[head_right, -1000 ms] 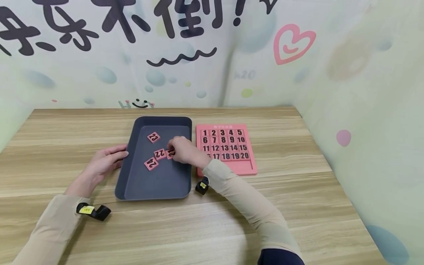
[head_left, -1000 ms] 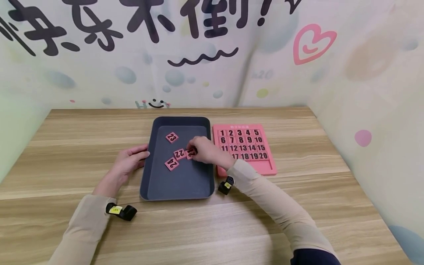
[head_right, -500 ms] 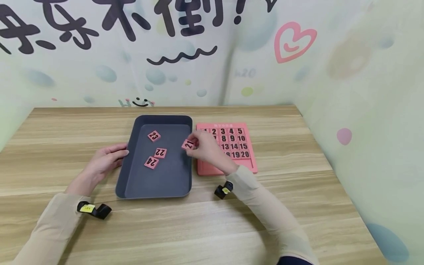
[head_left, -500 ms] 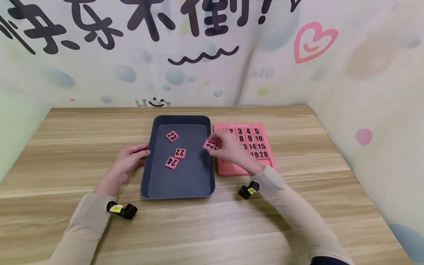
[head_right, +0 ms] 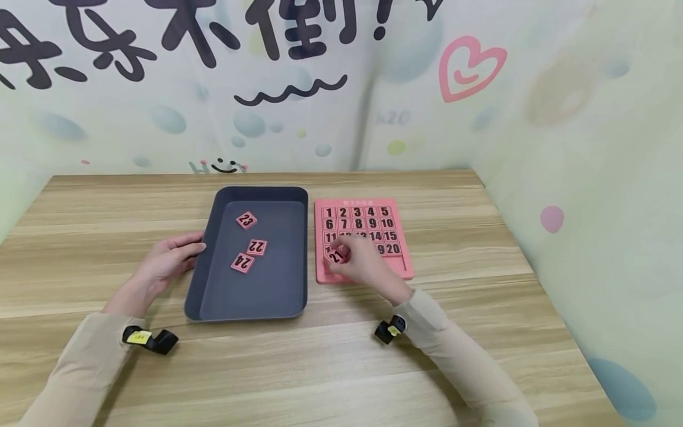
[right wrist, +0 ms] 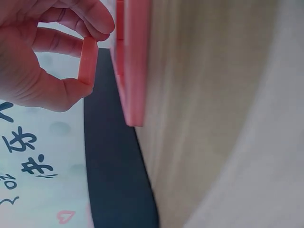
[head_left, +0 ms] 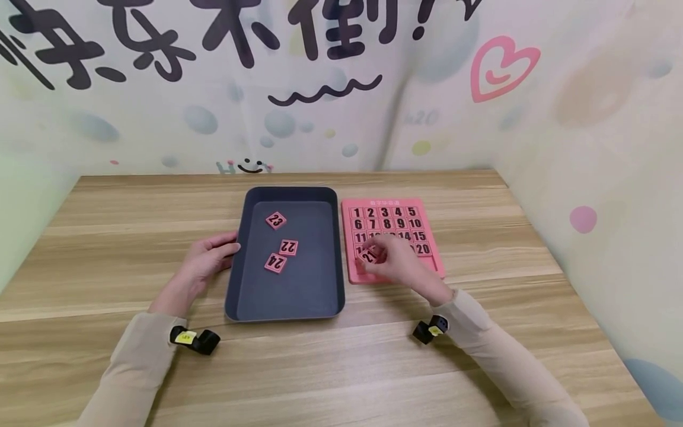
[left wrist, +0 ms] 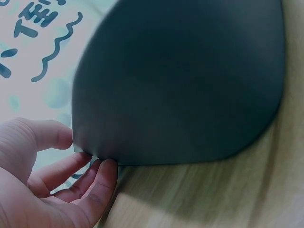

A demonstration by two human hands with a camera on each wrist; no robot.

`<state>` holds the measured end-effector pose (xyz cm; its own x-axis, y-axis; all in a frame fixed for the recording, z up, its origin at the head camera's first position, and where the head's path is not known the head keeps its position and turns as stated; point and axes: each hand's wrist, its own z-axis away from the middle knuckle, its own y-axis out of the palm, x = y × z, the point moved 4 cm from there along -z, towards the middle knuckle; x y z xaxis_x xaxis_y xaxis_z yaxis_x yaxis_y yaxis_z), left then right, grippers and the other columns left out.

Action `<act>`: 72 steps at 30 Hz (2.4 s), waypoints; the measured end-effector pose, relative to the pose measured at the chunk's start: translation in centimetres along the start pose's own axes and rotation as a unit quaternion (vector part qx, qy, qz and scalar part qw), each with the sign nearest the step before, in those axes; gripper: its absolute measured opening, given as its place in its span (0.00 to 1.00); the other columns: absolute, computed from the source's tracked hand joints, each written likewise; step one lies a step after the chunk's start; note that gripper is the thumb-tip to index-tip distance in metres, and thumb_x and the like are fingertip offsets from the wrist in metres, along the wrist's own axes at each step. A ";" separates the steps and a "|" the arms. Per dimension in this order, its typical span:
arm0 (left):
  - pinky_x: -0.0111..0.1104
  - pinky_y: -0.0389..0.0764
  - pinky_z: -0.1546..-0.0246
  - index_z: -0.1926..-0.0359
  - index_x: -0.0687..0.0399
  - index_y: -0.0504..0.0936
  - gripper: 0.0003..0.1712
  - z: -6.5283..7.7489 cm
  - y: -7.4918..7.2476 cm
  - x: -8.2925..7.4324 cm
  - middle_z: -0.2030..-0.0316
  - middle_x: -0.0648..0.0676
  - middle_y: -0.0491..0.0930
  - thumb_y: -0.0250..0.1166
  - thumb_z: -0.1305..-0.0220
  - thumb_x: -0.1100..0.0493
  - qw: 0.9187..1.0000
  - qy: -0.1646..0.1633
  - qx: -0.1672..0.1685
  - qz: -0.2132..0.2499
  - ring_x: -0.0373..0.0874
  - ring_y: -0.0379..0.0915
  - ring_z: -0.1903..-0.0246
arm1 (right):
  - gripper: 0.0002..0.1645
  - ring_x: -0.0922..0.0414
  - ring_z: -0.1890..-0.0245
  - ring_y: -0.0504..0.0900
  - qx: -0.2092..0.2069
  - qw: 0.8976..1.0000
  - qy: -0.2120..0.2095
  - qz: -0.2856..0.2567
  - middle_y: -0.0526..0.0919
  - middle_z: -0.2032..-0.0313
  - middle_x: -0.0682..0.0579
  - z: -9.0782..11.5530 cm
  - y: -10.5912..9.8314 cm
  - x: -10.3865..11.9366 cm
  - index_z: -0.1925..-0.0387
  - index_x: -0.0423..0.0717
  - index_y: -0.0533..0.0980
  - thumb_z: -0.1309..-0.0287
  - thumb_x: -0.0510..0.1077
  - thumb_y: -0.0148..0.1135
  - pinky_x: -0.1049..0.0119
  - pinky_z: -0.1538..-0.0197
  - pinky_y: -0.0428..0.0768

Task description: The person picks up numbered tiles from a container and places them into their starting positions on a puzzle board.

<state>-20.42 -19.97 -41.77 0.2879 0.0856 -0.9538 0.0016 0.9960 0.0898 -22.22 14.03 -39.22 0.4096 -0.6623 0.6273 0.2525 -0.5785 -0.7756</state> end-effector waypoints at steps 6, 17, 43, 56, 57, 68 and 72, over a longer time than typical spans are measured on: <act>0.23 0.78 0.65 0.35 0.77 0.56 0.34 0.0 -0.1 0.0 0.67 0.35 0.79 0.59 0.38 0.68 1.000 -0.001 -0.002 0.008 0.29 0.77 0.67 | 0.17 0.61 0.77 0.72 -0.010 1.000 -0.010 0.014 0.77 0.75 0.53 0.8 0.5 -0.4 0.62 0.37 0.78 0.53 0.41 0.71 0.70 0.73 0.75; 0.22 0.78 0.64 0.35 0.75 0.57 0.33 0.1 -0.2 -0.3 0.63 0.37 0.79 0.58 0.37 0.67 1.000 -0.001 -0.001 -0.010 0.28 0.76 0.66 | 0.15 0.61 0.81 0.68 -0.011 0.997 0.031 0.065 0.73 0.80 0.53 0.8 0.6 0.6 0.69 0.41 0.76 0.56 0.43 0.72 0.70 0.78 0.70; 0.23 0.78 0.64 0.35 0.75 0.57 0.33 0.1 -0.2 0.1 0.64 0.35 0.78 0.59 0.37 0.67 1.000 -0.004 -0.002 -0.016 0.28 0.76 0.66 | 0.10 0.60 0.77 0.77 0.043 0.996 0.074 0.013 0.80 0.77 0.52 0.4 0.5 -0.8 0.75 0.40 0.76 0.57 0.35 0.72 0.71 0.73 0.78; 0.22 0.78 0.63 0.34 0.71 0.59 0.32 0.0 -0.2 0.1 0.58 0.40 0.78 0.59 0.37 0.65 0.999 -0.009 -0.003 -0.033 0.28 0.76 0.65 | 0.07 0.61 0.82 0.77 0.088 0.991 0.103 0.003 0.80 0.81 0.52 -0.4 0.2 -0.7 0.79 0.41 0.78 0.54 0.35 0.71 0.69 0.77 0.78; 0.22 0.78 0.63 0.34 0.71 0.60 0.32 0.0 -0.2 0.1 0.56 0.41 0.78 0.59 0.36 0.65 0.999 -0.010 -0.003 -0.036 0.28 0.76 0.65 | 0.07 0.61 0.81 0.76 0.086 0.991 0.097 0.014 0.80 0.81 0.53 -0.6 0.1 -0.6 0.79 0.41 0.78 0.54 0.35 0.71 0.70 0.76 0.77; 0.22 0.78 0.63 0.34 0.70 0.59 0.31 0.0 -0.2 0.1 0.54 0.43 0.77 0.57 0.36 0.65 0.999 -0.013 -0.004 -0.041 0.27 0.76 0.65 | 0.09 0.59 0.75 0.78 0.056 0.998 0.014 0.001 0.81 0.75 0.50 -5.0 -0.9 3.2 0.71 0.39 0.78 0.52 0.38 0.71 0.69 0.72 0.77; 0.22 0.78 0.62 0.34 0.69 0.60 0.31 0.0 -0.2 0.0 0.43 0.53 0.72 0.57 0.35 0.65 0.999 -0.019 -0.006 -0.051 0.27 0.75 0.65 | 0.13 0.57 0.70 0.80 0.072 0.997 0.004 -0.041 0.82 0.71 0.47 -6.6 0.3 4.6 0.64 0.34 0.78 0.52 0.37 0.70 0.70 0.67 0.80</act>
<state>-20.43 -20.12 -41.79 0.3235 -0.0163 -0.9461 0.0205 0.9997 -0.0102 -26.08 7.71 -36.11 0.3760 -0.6201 0.6885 0.4079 -0.5564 -0.7239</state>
